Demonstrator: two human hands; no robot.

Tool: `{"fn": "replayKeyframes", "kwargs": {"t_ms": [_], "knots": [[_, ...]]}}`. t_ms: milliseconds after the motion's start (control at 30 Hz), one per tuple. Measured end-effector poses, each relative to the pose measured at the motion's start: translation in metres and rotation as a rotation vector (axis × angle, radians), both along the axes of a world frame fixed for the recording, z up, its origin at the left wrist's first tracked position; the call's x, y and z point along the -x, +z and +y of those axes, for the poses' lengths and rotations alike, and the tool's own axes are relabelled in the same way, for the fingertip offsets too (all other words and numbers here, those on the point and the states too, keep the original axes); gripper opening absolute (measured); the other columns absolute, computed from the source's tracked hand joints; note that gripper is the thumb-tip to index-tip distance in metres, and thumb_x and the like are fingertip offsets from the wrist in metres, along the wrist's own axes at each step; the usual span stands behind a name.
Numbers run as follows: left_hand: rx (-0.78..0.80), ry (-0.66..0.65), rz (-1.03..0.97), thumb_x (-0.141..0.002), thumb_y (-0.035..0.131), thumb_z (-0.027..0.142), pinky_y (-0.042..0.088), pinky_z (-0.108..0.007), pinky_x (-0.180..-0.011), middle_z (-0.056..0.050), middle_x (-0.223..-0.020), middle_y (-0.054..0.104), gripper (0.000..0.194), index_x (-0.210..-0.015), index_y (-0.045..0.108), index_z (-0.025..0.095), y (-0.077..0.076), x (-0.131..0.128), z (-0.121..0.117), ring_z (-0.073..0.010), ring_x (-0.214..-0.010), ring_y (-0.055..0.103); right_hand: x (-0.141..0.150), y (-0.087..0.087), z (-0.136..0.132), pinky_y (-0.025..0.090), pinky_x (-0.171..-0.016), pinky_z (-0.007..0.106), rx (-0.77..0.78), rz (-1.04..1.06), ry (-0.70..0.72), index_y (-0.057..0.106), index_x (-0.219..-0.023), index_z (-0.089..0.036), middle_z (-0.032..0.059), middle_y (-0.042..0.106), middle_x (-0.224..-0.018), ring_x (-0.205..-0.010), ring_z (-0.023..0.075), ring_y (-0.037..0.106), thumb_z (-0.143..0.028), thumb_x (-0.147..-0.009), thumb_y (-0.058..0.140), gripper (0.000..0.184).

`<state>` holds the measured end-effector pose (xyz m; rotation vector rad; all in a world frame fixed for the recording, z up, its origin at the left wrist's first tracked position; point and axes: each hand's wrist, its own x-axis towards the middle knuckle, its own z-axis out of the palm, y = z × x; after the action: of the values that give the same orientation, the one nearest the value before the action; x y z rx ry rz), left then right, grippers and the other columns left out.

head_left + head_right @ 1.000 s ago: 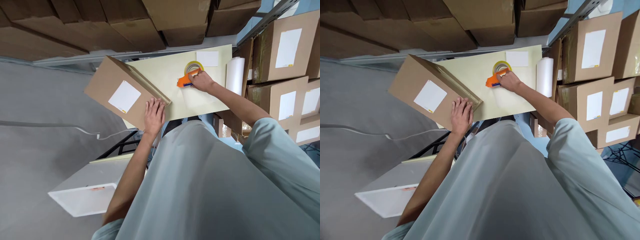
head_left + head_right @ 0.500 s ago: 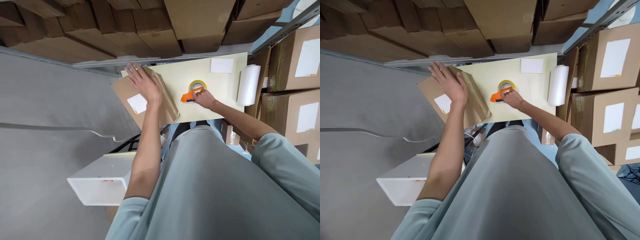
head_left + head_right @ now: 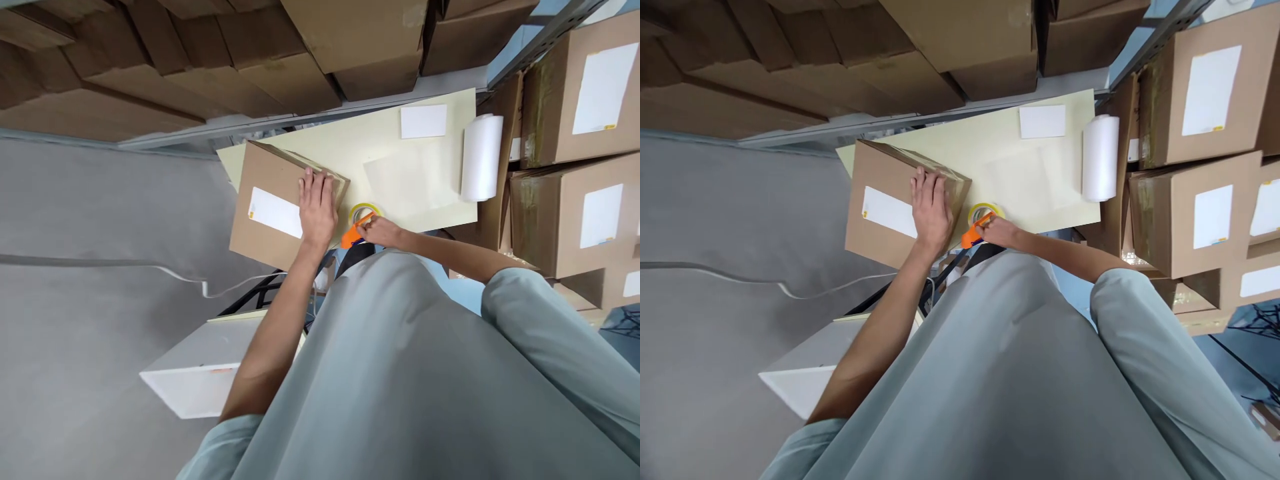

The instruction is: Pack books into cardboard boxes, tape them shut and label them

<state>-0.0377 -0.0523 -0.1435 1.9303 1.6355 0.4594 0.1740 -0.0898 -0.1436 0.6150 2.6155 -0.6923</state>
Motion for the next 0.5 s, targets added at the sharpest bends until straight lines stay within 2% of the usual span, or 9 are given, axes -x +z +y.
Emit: {"fn": "replayKeyframes", "kwargs": {"t_ms": [67,167,267,333,400,500], "knots": [[-0.006,-0.026,-0.007,-0.118,0.034,0.036,0.005,-0.062,-0.146,-0.014,-0.174,0.054,0.049,-0.16,0.057,0.023,-0.002,0.002,-0.005,-0.0272,-0.177,0.019,-0.012,-0.004,-0.001,0.056,-0.096,0.046,0.017,0.015,-0.012,0.058,-0.15,0.003,0.0243,0.085,-0.11,-0.097,0.0308,0.083,0.003,-0.103,0.038,0.05],[-0.015,-0.036,-0.021,-0.117,0.035,0.032,0.005,-0.062,-0.146,-0.013,-0.172,0.056,0.049,-0.16,0.057,0.024,-0.007,0.003,-0.008,-0.0273,-0.177,0.02,-0.068,-0.009,0.016,0.056,-0.098,0.047,0.053,-0.037,-0.086,0.058,-0.152,-0.001,0.0227,0.086,-0.107,-0.097,0.0315,0.083,-0.005,-0.106,0.047,0.048],[-0.015,-0.113,-0.023,-0.116,0.036,0.029,0.008,-0.061,-0.146,-0.012,-0.17,0.058,0.049,-0.159,0.057,0.025,-0.008,0.001,-0.011,-0.0267,-0.176,0.023,-0.143,-0.007,0.054,0.057,-0.099,0.049,0.034,-0.164,-0.242,0.059,-0.152,-0.003,0.0229,0.086,-0.106,-0.102,0.0347,0.083,-0.027,-0.114,0.051,0.046],[-0.016,-0.222,-0.009,-0.114,0.037,0.025,0.01,-0.062,-0.146,-0.012,-0.169,0.06,0.049,-0.159,0.057,0.023,-0.006,0.001,-0.015,-0.0269,-0.176,0.025,-0.177,-0.002,0.083,0.057,-0.098,0.051,-0.057,-0.243,-0.301,0.059,-0.152,-0.001,0.0229,0.086,-0.104,-0.11,0.0381,0.081,-0.042,-0.12,0.043,0.054],[-0.022,-0.327,0.003,-0.112,0.039,0.023,0.013,-0.062,-0.146,-0.012,-0.167,0.062,0.05,-0.157,0.059,0.022,-0.004,0.0,-0.02,-0.0275,-0.175,0.028,-0.187,0.004,0.108,0.057,-0.101,0.052,-0.137,-0.262,-0.327,0.056,-0.154,0.0,0.023,0.085,-0.109,-0.117,0.0389,0.079,-0.048,-0.122,0.035,0.061],[-0.031,-0.385,-0.009,-0.11,0.044,0.025,0.018,-0.063,-0.145,-0.013,-0.163,0.065,0.047,-0.153,0.063,0.022,-0.002,-0.001,-0.028,-0.0297,-0.173,0.033,-0.162,0.009,0.131,0.057,-0.103,0.051,-0.18,-0.281,-0.303,0.057,-0.151,0.003,0.0241,0.082,-0.118,-0.118,0.04,0.078,-0.053,-0.118,0.044,0.066]]}}
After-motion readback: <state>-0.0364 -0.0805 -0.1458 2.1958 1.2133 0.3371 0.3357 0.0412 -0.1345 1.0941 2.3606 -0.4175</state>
